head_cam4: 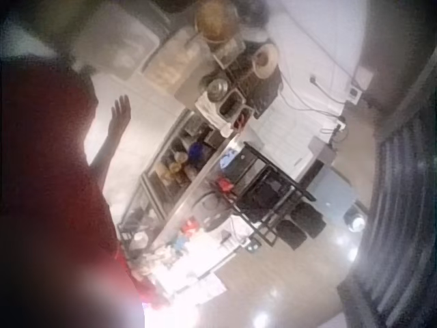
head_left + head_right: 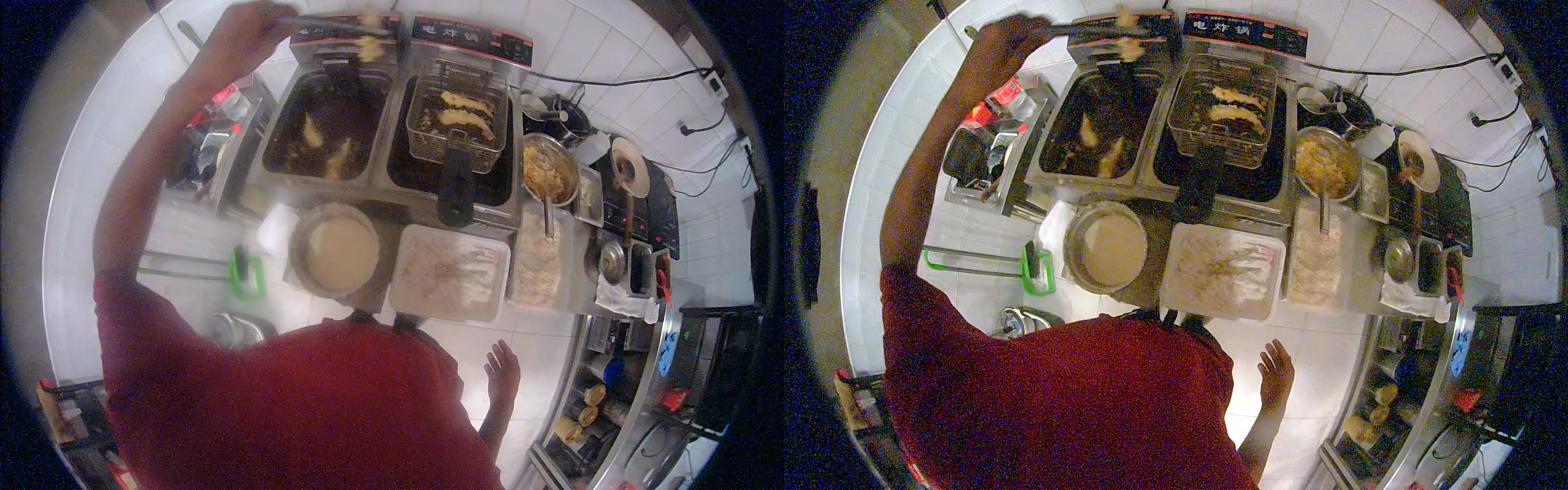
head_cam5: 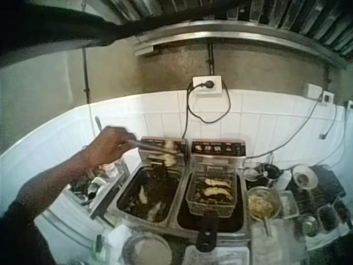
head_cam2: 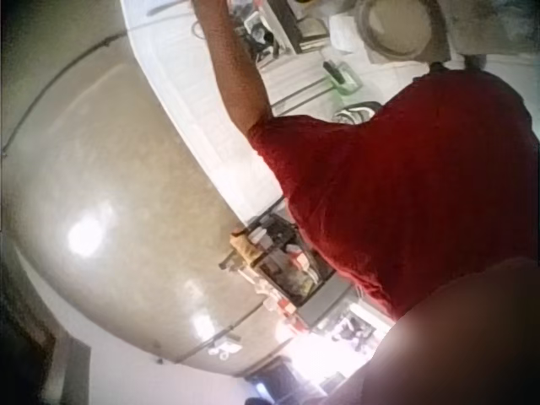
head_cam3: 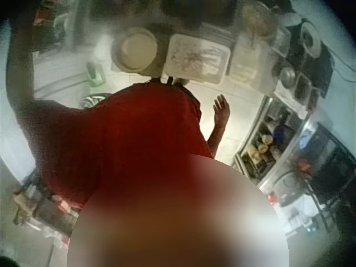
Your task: The person scoops rice into a bowl, then uses tongs to place fried tempura pieces on top. They add shredded lettuce and sprinkle seasoning from a shaker. Finally, they place the bowl on a tray with a napkin and chopsticks.
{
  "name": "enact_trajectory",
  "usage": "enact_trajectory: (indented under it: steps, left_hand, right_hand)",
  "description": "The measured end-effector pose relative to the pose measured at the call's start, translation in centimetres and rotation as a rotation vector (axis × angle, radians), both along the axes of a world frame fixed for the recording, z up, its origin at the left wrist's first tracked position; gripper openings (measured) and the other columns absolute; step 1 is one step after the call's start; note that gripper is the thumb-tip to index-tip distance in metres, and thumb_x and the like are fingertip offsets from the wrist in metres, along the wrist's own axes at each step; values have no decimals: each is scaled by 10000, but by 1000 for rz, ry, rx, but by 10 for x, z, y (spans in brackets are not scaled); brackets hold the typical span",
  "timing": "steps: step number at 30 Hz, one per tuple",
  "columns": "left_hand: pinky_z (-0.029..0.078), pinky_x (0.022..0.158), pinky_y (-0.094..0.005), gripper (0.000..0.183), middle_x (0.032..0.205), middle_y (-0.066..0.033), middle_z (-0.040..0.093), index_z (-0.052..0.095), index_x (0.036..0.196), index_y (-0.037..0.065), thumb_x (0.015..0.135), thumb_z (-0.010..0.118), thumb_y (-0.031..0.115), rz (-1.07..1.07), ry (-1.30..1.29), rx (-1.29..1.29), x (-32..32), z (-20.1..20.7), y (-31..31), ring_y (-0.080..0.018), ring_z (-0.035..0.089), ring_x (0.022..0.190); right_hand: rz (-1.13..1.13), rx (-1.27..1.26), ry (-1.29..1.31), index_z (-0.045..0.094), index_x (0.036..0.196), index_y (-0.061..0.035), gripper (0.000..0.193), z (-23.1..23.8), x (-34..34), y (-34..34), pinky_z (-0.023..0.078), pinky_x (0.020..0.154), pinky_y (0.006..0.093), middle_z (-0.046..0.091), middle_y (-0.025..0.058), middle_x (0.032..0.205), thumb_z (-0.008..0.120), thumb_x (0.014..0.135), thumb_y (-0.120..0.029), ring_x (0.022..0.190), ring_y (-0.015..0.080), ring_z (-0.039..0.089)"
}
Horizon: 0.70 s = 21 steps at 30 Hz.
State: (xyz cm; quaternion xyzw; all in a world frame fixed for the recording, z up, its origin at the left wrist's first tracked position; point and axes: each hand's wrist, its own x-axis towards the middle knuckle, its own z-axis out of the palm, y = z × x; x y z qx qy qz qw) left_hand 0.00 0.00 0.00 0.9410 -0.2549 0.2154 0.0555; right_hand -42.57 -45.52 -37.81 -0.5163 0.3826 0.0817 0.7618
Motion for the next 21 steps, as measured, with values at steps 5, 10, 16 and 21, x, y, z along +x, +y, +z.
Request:
enact_trajectory:
  steps: [5, 10, 16, 21]
  left_hand:
    - [519, 787, -470, 158, 898, -233, 652, 665, 899, -10, 856, 610, 132, -469, 45, 107, 22, -19, -99, -365, 651, 862]
    - [538, 768, -486, 232, 931, -268, 664, 655, 953, -21, 812, 573, 144, -426, 184, 384, 52, -49, -166, -369, 685, 853]
    - [484, 831, -411, 157, 907, -167, 619, 624, 900, -17, 862, 593, 132, -59, 411, 496, 13, 28, -99, -318, 583, 942]
    - [525, 708, -473, 264, 883, -187, 667, 681, 976, 63, 891, 600, 300, -334, 113, 443, 36, -93, 80, -375, 648, 772]
  right_hand:
    - [-38, -49, 40, 550, 1335, -121, 452, 18, 17, 7, 424, 859, 364, 591, 81, 1261, 417, 994, -387, 1047, 228, 547]
    - [-60, 31, -8, 536, 1349, -131, 479, 3, -2, 2, 419, 868, 374, 569, 84, 1294, 414, 987, -421, 1087, 236, 527]
    - [-201, 37, 83, 520, 1374, -139, 526, -1, -26, 20, 359, 963, 418, 549, 100, 1329, 421, 970, -462, 1145, 265, 500]
    - [-174, 3, 65, 519, 1376, -142, 530, 5, -23, 40, 350, 967, 423, 551, 100, 1329, 424, 967, -465, 1157, 271, 493]
